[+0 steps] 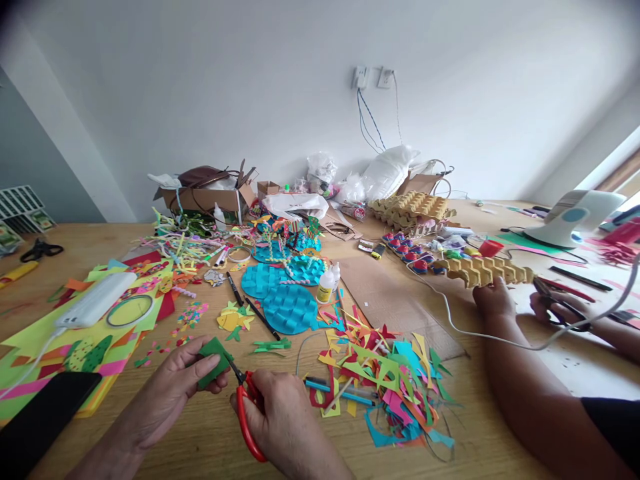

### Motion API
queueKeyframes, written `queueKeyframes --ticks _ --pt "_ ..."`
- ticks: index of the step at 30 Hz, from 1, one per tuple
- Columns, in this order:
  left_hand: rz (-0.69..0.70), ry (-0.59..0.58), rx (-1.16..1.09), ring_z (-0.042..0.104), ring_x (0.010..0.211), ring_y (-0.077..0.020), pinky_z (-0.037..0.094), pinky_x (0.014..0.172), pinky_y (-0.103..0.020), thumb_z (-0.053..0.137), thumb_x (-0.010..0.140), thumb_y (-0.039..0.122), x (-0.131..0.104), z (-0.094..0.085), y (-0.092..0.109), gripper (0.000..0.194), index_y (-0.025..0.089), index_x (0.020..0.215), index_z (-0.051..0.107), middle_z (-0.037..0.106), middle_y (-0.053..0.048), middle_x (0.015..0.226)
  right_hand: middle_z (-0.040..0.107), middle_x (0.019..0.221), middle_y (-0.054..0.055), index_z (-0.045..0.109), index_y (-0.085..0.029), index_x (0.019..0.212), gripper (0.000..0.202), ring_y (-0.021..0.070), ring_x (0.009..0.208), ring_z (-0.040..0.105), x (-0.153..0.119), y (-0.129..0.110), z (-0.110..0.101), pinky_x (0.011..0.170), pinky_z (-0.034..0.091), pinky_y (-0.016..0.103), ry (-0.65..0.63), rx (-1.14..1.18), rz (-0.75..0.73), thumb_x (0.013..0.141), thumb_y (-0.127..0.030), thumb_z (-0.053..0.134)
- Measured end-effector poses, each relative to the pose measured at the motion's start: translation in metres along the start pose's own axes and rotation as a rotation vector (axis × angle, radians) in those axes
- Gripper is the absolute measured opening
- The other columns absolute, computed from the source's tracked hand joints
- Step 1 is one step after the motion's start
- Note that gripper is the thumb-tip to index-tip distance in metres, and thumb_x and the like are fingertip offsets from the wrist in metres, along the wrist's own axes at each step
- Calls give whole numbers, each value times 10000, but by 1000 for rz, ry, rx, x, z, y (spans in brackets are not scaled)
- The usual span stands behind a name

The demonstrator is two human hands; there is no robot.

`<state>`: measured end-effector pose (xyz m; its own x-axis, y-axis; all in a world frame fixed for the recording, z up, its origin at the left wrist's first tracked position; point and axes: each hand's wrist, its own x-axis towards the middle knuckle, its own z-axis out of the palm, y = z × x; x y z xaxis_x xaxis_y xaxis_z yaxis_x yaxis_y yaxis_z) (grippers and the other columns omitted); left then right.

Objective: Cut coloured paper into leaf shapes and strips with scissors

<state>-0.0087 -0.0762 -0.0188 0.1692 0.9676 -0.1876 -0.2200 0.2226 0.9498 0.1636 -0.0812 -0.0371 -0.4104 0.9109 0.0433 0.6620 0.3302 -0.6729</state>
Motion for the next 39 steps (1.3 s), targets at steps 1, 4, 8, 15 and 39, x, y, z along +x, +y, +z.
queueKeyframes --ticks 1,4,8,15,39 --pt "-3 0 -2 565 614 -119 459 576 -227 611 745 256 0 1 0 86 171 731 616 608 15 644 436 515 -42 406 -177 576 224 71 473 332 0 0 0 454 202 195 -9 19 -7 788 -242 442" --pt "-12 -3 -14 564 610 -117 455 572 -226 620 735 254 -1 1 0 87 167 732 617 605 15 651 390 509 -55 390 -177 571 235 67 471 313 0 0 -2 449 202 190 -36 66 -24 795 -235 431" --pt "-20 -29 -35 559 603 -111 450 563 -222 630 728 244 0 0 -4 83 163 741 619 599 17 662 354 506 -63 386 -175 565 243 64 469 299 1 -1 -3 445 202 188 -40 91 -20 795 -239 437" --pt "-40 -59 -32 551 607 -112 443 565 -222 615 746 243 0 2 -10 84 160 744 612 614 7 650 406 531 -53 450 -170 597 235 67 484 330 2 -3 -4 456 227 182 -42 122 -35 813 -264 438" --pt "-53 -25 -34 553 624 -128 444 591 -246 575 775 286 -1 -4 -18 113 180 740 586 597 15 682 442 468 -28 488 -162 539 273 74 430 321 2 13 17 428 196 200 58 -17 -27 788 -270 453"
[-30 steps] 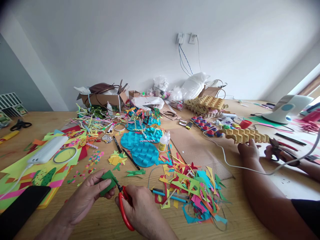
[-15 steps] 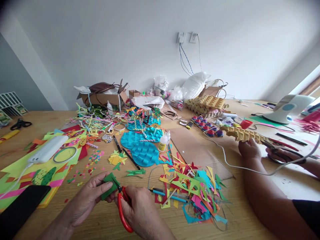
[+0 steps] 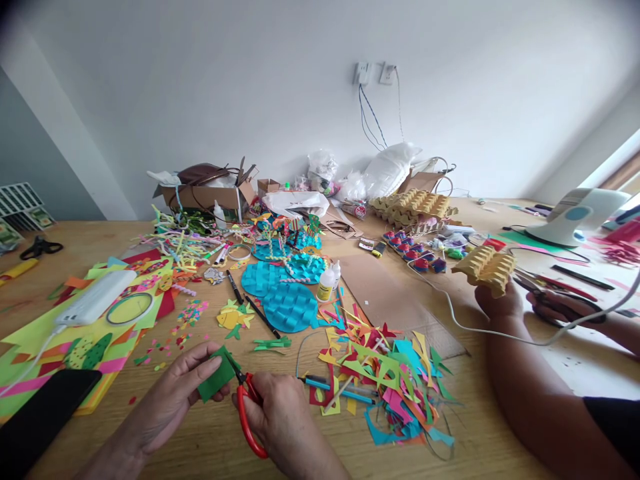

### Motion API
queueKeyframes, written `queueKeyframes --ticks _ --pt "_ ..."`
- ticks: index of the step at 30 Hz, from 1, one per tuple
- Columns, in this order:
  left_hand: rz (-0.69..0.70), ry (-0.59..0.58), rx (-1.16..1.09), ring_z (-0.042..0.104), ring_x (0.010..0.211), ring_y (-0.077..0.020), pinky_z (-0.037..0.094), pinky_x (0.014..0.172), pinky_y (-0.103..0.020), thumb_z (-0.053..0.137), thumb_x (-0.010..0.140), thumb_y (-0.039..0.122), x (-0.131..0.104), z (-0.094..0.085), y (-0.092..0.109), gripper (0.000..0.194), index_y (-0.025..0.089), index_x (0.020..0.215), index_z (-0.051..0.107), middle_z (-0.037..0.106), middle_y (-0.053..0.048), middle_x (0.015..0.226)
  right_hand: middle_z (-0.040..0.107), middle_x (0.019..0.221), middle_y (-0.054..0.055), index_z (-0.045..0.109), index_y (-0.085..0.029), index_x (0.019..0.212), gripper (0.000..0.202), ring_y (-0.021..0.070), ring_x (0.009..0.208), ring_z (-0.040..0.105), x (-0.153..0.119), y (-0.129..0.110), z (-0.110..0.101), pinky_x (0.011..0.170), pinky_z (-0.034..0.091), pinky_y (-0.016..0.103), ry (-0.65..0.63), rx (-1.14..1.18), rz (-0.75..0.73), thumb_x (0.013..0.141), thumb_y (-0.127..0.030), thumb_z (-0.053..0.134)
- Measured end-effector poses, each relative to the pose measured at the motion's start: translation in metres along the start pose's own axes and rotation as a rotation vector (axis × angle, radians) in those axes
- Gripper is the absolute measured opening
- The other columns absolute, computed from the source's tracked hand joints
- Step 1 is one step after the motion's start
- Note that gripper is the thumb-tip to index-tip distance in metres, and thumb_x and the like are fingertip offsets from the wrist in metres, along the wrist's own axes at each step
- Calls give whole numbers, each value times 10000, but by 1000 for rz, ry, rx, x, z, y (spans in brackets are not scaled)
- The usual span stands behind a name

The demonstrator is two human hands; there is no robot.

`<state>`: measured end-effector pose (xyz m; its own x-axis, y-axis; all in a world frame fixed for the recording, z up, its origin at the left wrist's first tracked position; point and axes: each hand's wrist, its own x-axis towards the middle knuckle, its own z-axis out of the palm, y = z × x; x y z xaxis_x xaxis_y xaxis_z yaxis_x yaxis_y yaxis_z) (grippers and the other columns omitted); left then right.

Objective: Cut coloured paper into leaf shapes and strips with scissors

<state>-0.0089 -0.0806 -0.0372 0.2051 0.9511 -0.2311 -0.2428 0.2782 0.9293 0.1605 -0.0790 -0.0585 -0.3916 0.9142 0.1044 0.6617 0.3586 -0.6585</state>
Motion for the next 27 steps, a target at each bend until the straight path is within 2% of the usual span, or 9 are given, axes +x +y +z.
queueKeyframes --ticks 4,11,15,21,27 --pt "9 33 27 542 626 -129 449 596 -249 580 768 297 1 1 1 124 184 716 590 594 22 680 460 463 -22 511 -159 537 271 76 424 336 0 -2 -2 427 200 204 -6 -9 -1 785 -262 473" --pt "-1 -37 68 501 576 -118 422 562 -228 563 775 325 -1 7 1 200 159 668 586 589 10 607 574 550 2 613 -148 659 299 84 460 422 -2 -6 -8 451 255 191 -74 95 -9 843 -280 418" --pt "-21 -54 46 498 577 -119 418 570 -235 558 780 311 -1 8 0 189 154 675 580 591 7 615 595 571 6 626 -143 667 320 89 479 446 -3 -7 -9 460 276 186 -94 131 9 851 -303 418" --pt "-66 -33 14 505 573 -115 412 565 -231 571 772 304 -2 6 -4 178 153 679 576 594 9 616 619 593 8 661 -146 717 341 91 484 462 -5 -6 -2 473 299 177 -111 211 20 863 -324 409" --pt "-94 -37 -40 509 555 -114 406 550 -229 596 748 325 -3 2 -13 183 157 677 584 593 10 614 591 551 6 656 -140 663 368 84 453 408 -7 0 9 448 271 182 -116 205 32 855 -327 404"
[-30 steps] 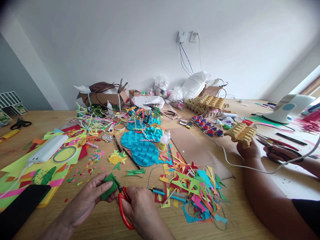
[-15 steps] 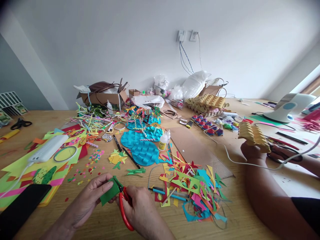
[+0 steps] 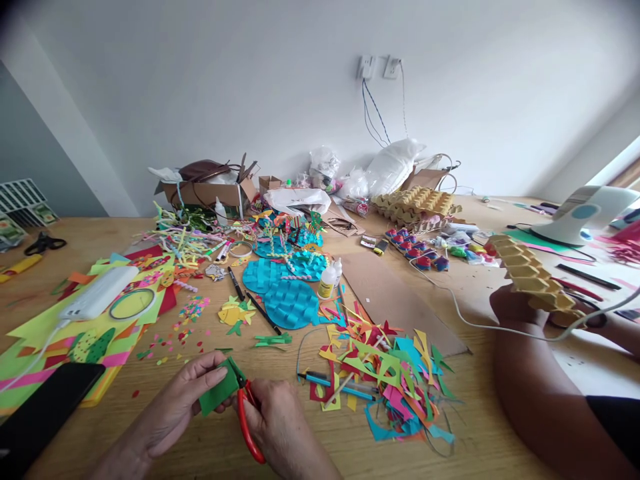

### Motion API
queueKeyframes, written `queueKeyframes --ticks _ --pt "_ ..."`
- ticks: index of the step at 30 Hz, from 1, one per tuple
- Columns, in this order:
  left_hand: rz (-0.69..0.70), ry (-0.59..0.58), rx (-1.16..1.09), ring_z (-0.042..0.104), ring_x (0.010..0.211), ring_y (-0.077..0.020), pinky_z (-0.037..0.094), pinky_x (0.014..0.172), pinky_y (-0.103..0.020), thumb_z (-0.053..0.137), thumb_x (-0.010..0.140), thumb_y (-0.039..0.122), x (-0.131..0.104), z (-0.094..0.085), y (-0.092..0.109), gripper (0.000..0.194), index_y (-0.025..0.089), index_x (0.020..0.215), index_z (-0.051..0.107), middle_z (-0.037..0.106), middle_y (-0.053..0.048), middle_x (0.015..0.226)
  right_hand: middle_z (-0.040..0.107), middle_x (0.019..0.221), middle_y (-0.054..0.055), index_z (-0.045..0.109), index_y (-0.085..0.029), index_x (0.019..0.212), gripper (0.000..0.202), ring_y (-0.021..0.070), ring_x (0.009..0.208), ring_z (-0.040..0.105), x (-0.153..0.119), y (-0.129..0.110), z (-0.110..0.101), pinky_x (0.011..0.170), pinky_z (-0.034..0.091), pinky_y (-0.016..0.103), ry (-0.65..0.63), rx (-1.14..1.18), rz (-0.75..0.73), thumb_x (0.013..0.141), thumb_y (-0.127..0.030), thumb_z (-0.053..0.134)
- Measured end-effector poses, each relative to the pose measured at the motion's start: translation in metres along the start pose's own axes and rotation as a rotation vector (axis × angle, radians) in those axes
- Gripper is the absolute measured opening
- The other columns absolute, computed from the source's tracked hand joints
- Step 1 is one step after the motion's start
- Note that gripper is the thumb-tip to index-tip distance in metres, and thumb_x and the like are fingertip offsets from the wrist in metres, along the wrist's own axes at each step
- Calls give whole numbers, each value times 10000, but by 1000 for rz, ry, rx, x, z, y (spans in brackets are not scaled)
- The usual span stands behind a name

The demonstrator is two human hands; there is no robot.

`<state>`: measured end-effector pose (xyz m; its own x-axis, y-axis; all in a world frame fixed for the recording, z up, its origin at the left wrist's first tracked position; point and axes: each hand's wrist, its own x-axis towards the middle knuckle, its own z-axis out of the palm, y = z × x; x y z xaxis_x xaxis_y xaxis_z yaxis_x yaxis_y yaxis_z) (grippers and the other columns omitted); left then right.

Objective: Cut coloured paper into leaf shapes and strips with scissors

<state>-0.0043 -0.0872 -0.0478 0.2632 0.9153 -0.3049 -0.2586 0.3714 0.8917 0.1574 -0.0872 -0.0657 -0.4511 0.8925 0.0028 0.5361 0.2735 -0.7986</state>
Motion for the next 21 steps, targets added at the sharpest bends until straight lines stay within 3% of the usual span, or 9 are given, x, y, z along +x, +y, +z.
queueKeyframes --ticks 6,12,16,21 --pt "-31 15 0 522 543 -114 397 540 -218 599 743 341 0 -4 -7 195 158 673 591 606 9 602 462 469 -17 603 -131 575 378 77 434 313 1 12 11 421 206 199 15 -54 6 832 -325 405" --pt "-97 67 -27 522 529 -114 399 528 -221 629 711 332 -3 -9 -14 191 161 658 564 582 24 578 380 469 -45 507 -144 519 326 75 453 310 0 18 12 427 206 206 -3 4 46 805 -281 430" --pt "-77 136 52 526 558 -129 403 555 -231 628 702 351 -8 -9 -8 200 177 643 550 548 41 571 347 507 -57 436 -162 542 271 80 495 322 3 11 -2 440 233 191 -20 269 133 771 -302 481" --pt "140 196 327 420 534 -122 334 512 -208 613 693 402 -7 0 8 266 177 563 556 470 45 526 471 644 -41 485 -171 733 277 95 564 411 11 -8 -17 503 332 193 39 693 114 633 -376 642"
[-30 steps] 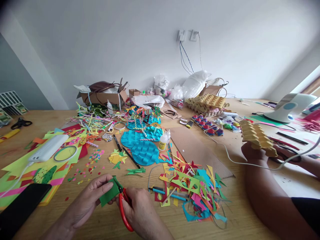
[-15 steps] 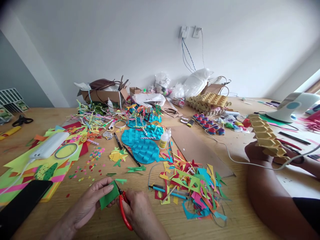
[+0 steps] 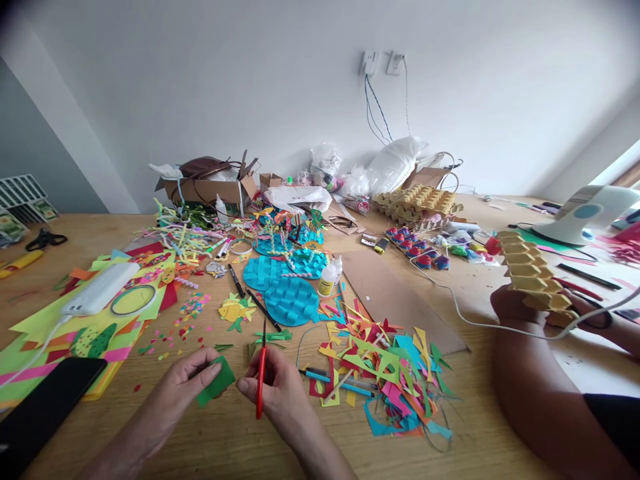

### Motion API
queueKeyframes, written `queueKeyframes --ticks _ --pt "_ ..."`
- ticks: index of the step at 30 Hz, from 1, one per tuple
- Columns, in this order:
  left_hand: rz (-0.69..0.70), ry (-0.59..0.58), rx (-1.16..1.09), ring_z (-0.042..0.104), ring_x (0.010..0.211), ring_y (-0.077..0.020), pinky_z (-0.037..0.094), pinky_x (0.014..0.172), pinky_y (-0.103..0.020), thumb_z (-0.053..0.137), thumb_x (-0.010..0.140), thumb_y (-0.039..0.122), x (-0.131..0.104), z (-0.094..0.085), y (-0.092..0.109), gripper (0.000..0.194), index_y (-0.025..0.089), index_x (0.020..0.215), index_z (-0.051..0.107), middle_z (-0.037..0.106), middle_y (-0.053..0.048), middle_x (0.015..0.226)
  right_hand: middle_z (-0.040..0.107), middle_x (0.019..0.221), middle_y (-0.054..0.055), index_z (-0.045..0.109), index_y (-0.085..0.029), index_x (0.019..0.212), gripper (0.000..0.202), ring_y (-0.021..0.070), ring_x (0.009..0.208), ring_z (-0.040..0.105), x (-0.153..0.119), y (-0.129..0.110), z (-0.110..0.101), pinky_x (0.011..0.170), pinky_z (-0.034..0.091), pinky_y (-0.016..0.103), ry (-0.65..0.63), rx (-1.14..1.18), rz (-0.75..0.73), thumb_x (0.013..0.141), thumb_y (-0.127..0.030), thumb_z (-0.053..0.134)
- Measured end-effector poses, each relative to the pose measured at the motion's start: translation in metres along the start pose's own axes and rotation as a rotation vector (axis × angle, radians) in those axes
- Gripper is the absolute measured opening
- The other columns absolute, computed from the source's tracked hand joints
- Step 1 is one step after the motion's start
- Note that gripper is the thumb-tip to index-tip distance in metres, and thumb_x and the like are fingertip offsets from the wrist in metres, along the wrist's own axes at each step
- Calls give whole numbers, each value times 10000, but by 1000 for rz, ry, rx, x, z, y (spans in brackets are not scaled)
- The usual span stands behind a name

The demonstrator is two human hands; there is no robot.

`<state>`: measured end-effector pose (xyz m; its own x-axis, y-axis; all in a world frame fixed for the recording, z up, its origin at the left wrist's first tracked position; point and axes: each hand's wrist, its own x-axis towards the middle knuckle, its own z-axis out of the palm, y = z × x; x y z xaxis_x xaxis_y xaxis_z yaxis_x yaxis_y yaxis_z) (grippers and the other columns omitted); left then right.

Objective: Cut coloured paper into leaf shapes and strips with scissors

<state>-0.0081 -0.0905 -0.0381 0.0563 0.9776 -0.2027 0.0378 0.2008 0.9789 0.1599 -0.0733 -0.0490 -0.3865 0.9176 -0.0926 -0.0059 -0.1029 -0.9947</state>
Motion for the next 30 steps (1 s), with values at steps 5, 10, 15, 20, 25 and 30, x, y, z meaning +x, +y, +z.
queueKeyframes --ticks 5,10,15,20,25,30 --pt "99 14 111 367 515 -123 287 482 -208 601 693 402 7 3 5 258 188 553 563 423 50 510 431 596 -54 453 -183 692 255 87 524 374 6 -9 10 469 310 192 56 -26 -16 601 -334 637" --pt "113 2 120 382 528 -121 299 489 -207 604 698 370 9 4 4 240 186 551 559 431 49 519 434 588 -49 424 -186 653 141 92 523 383 9 -7 14 483 322 205 112 -58 -29 591 -220 546" --pt "9 -57 -38 484 561 -131 384 546 -231 641 675 362 3 6 7 196 179 731 601 525 33 587 453 605 -41 410 -194 654 142 104 544 415 11 -8 13 501 345 211 158 -66 -58 596 -220 537" --pt "-84 -69 -206 512 597 -124 407 571 -240 670 667 309 5 3 1 229 190 845 589 559 29 665 450 613 -38 392 -196 647 175 109 559 417 12 -12 14 533 358 220 186 -99 -103 588 -234 552" --pt "-59 -141 -248 448 567 -100 372 556 -217 637 703 265 8 3 -3 115 168 739 587 532 40 609 451 602 -42 386 -198 646 150 105 554 422 14 -11 15 528 357 213 186 -131 -117 580 -199 520" --pt "4 -139 -158 409 532 -98 340 533 -210 622 701 265 11 5 -3 144 151 622 583 504 43 523 463 617 -33 396 -191 665 130 110 563 433 13 -11 13 529 352 214 165 -202 -96 603 -187 510"
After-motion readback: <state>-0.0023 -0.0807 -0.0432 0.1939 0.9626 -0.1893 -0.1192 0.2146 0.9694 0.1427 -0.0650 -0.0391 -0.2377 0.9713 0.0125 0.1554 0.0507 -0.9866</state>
